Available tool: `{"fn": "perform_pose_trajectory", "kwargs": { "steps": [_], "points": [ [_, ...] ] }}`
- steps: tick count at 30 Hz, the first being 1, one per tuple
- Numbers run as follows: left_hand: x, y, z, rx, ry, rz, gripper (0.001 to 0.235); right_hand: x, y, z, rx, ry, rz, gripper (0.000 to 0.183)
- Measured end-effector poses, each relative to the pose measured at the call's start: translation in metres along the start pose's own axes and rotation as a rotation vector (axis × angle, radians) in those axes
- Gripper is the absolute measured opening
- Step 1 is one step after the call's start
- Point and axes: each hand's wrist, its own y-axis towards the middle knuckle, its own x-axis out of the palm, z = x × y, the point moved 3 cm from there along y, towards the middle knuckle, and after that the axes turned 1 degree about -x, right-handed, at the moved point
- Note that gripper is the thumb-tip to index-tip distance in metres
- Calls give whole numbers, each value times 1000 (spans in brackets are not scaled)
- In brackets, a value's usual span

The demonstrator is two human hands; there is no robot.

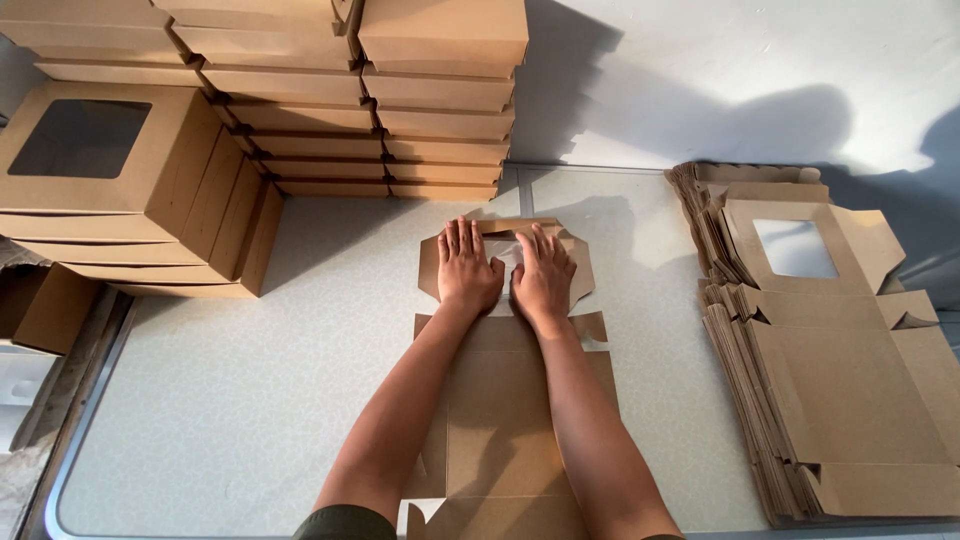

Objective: The person folds a flat cardboard box blank into a finished box with a clear window on the lid. They fold the side flaps, tuck the tabs, and close the lid, then place the completed box on a stack of similar boxes.

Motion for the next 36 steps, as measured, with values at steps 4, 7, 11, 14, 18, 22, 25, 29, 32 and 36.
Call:
{"fn": "perform_pose_trajectory", "kwargs": {
  "steps": [4, 7, 11, 14, 18, 22, 25, 29, 32, 36],
  "points": [
    [8, 10, -5, 10, 14, 7, 83, 5, 5, -4, -20, -26, -1, 61],
    [10, 17, -8, 26, 2, 31, 83, 15, 9, -2, -28, -72, -107, 59],
    [16, 30, -21, 33, -35, 51, 82, 18, 13, -10, -3, -135, -180, 42],
    [21, 41, -27, 25, -103, 82, 80, 17, 15, -12, 18, -137, -173, 40],
    [26, 41, -32, 10, -186, 162, 72, 10, 15, -11, 40, -127, -156, 38],
    [26, 37, -30, 18, -179, 195, 69, 7, 21, -14, 53, -143, -176, 39],
    [19, 31, -25, 8, -141, 182, 69, 11, 31, -15, 92, -123, -236, 40],
    [12, 27, -21, -9, -119, 90, 73, 16, 53, -18, 87, -113, -291, 24],
    [10, 27, -21, -14, -112, 75, 73, 28, 72, -21, 44, -123, -274, 18],
    [6, 27, -20, -27, -92, 58, 70, 92, 98, -11, 17, 11, -328, 20]
  ]
}}
